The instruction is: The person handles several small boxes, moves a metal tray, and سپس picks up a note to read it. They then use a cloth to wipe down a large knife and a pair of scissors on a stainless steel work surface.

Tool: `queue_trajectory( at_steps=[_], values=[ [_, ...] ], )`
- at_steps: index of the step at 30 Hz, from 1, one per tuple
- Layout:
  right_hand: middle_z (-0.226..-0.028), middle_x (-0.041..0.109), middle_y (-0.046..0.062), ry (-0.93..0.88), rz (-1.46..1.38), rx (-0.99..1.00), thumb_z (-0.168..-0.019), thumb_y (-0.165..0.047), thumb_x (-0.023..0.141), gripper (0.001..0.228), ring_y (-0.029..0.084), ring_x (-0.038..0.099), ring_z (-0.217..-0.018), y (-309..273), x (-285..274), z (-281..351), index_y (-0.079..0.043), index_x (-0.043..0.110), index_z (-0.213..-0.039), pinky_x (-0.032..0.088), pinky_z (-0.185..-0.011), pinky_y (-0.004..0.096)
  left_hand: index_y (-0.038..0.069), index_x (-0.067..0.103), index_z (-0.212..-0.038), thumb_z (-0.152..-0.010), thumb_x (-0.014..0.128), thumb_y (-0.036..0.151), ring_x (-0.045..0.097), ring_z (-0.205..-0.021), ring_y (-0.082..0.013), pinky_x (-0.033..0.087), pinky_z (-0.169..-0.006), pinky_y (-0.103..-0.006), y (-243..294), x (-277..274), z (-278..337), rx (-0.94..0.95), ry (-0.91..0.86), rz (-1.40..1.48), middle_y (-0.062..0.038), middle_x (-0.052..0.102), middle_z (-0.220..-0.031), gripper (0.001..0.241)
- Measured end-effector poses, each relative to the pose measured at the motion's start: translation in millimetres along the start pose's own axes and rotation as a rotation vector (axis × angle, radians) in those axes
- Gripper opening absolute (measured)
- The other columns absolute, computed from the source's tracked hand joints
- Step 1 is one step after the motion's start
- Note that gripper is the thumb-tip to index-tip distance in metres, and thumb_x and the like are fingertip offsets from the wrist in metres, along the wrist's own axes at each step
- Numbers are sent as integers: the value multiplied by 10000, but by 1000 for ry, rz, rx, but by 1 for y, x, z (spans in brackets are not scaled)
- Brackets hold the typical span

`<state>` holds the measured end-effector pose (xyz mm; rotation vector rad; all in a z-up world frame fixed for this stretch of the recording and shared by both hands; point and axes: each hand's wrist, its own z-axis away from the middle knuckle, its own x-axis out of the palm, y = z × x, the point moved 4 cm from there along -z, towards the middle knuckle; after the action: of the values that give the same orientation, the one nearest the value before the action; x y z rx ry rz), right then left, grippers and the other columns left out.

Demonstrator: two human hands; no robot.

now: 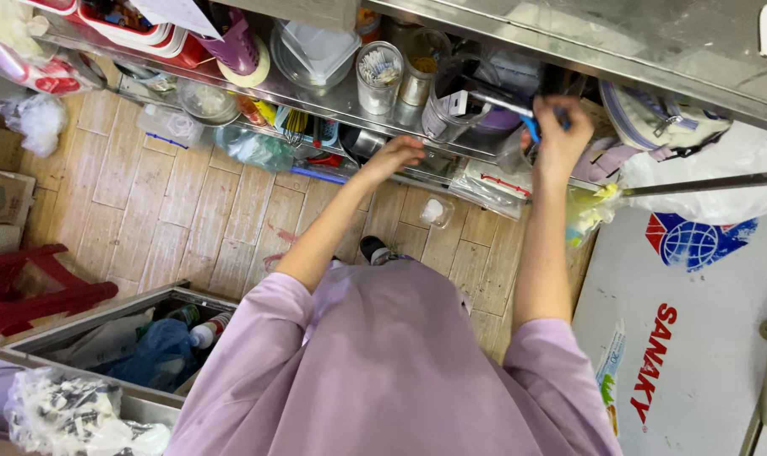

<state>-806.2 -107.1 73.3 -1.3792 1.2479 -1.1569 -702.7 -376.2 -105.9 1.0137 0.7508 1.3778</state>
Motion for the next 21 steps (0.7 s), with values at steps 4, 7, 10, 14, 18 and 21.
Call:
queue_trajectory(
  at_steps=[4, 7, 10, 14, 18, 21],
  values=[
    [-814, 727, 104, -116, 414, 34, -897, -184, 813, 312, 125, 659, -476, 19, 25, -78, 32, 646, -1048, 539, -415, 271, 171, 569, -1320, -1012, 524, 292, 675, -1135, -161, 479, -983, -369, -41, -15, 25, -41, 27, 102, -30, 708, -1281, 333],
    [-920, 783, 107, -288, 1114, -208, -976, -579, 645, 504, 199, 728, -666, 38, 67, -110, -117, 740, -1154, 584, -671, 315, 179, 563, -1320, -1015, 508, 315, 663, -1149, -135, 479, -993, -355, -62, -5, 47, -103, 69, 89, -3, 701, -1287, 339],
    [-1005, 779, 112, -239, 1362, -811, -913, -826, 599, 692, 278, 747, -843, 22, 107, -94, -212, 714, -1212, 572, -753, 395, 170, 574, -1330, -1034, 497, 341, 674, -1152, -132, 479, -999, -348, -75, -5, 65, -127, 128, 143, -23, 706, -1266, 351],
    [-1065, 738, 232, -389, 1274, -182, -941, -769, 624, 742, 402, 691, -1007, -3, 91, -74, -121, 739, -1283, 527, -901, 499, 144, 573, -1320, -1036, 530, 365, 678, -1120, -147, 488, -972, -340, -82, -24, 81, -115, 215, 152, -34, 716, -1257, 362],
    [-999, 732, 173, -207, 930, -326, -994, -348, 815, 425, 294, 686, -855, -33, 16, -21, -14, 724, -1241, 536, -786, 406, 138, 598, -1314, -1029, 551, 379, 689, -1102, -151, 501, -948, -315, -101, -53, 106, -66, 348, 255, -40, 725, -1242, 377],
    [-932, 687, 62, -27, 609, -205, -1098, -94, 688, 87, 120, 610, -837, 0, -42, 32, -9, 671, -1091, 493, -765, 256, 145, 598, -1305, -1023, 544, 391, 695, -1090, -142, 497, -907, -294, -129, -72, 129, -76, 453, 327, -36, 726, -1242, 379]
  ],
)
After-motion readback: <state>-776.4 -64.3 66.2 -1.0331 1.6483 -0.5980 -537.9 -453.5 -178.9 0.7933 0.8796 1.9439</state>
